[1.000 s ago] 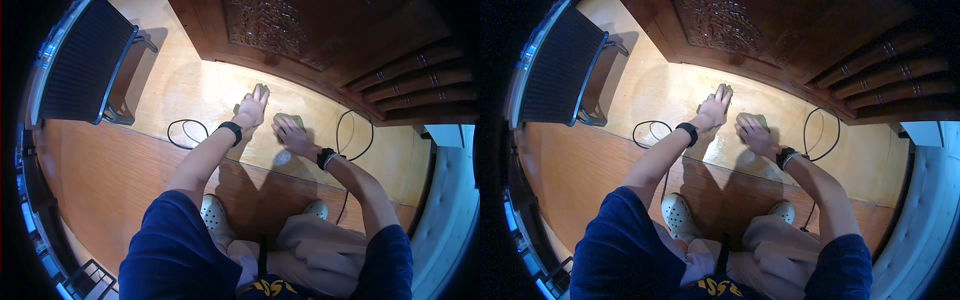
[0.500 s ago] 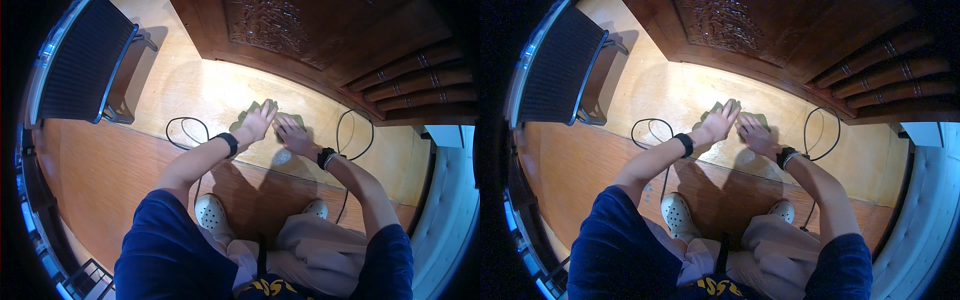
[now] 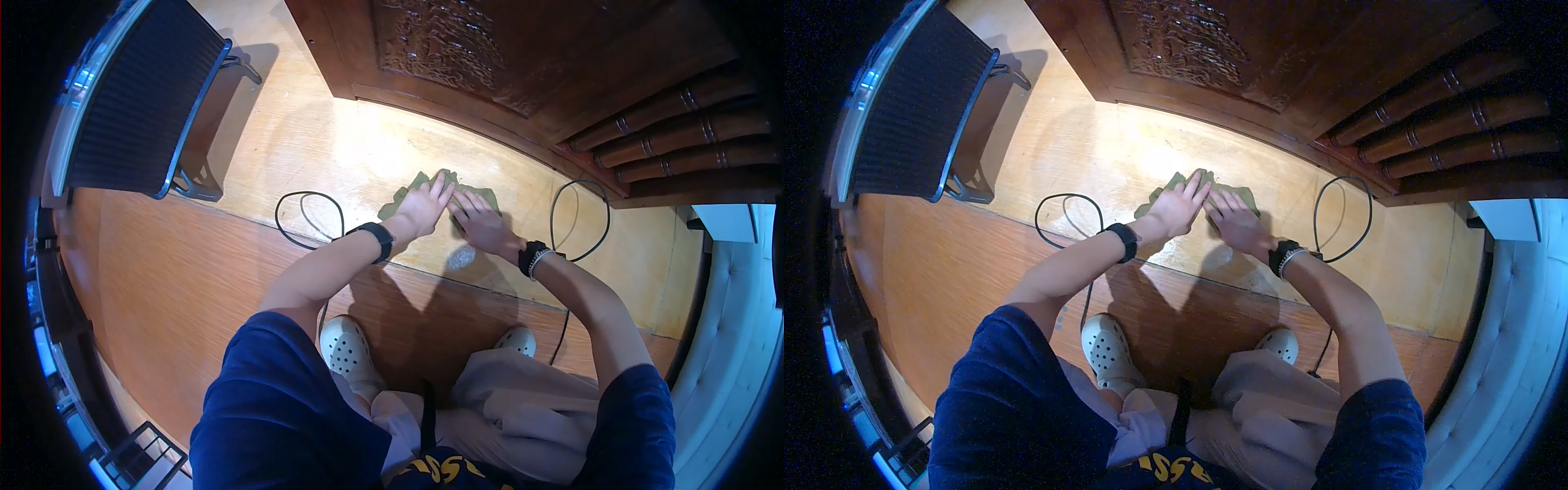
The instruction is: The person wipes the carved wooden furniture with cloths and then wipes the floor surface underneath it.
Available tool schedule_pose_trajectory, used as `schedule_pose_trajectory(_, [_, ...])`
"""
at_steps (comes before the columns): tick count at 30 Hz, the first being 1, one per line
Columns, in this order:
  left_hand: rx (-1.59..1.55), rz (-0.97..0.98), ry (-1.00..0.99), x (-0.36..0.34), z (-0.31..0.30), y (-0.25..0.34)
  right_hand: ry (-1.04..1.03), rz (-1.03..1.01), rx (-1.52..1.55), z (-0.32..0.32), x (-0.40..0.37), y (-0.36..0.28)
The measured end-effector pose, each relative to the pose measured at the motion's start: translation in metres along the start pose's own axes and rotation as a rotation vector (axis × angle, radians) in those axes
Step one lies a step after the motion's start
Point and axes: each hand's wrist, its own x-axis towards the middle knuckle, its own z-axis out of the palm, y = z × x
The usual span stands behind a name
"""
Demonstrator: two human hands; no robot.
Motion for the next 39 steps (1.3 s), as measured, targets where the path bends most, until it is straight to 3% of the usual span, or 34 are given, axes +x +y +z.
schedule_pose_trajectory(39, [0.013, 0.003, 0.021, 0.0, 0.003, -0.001, 0.038, -0.023, -0.018, -0.002, -0.001, 0.0])
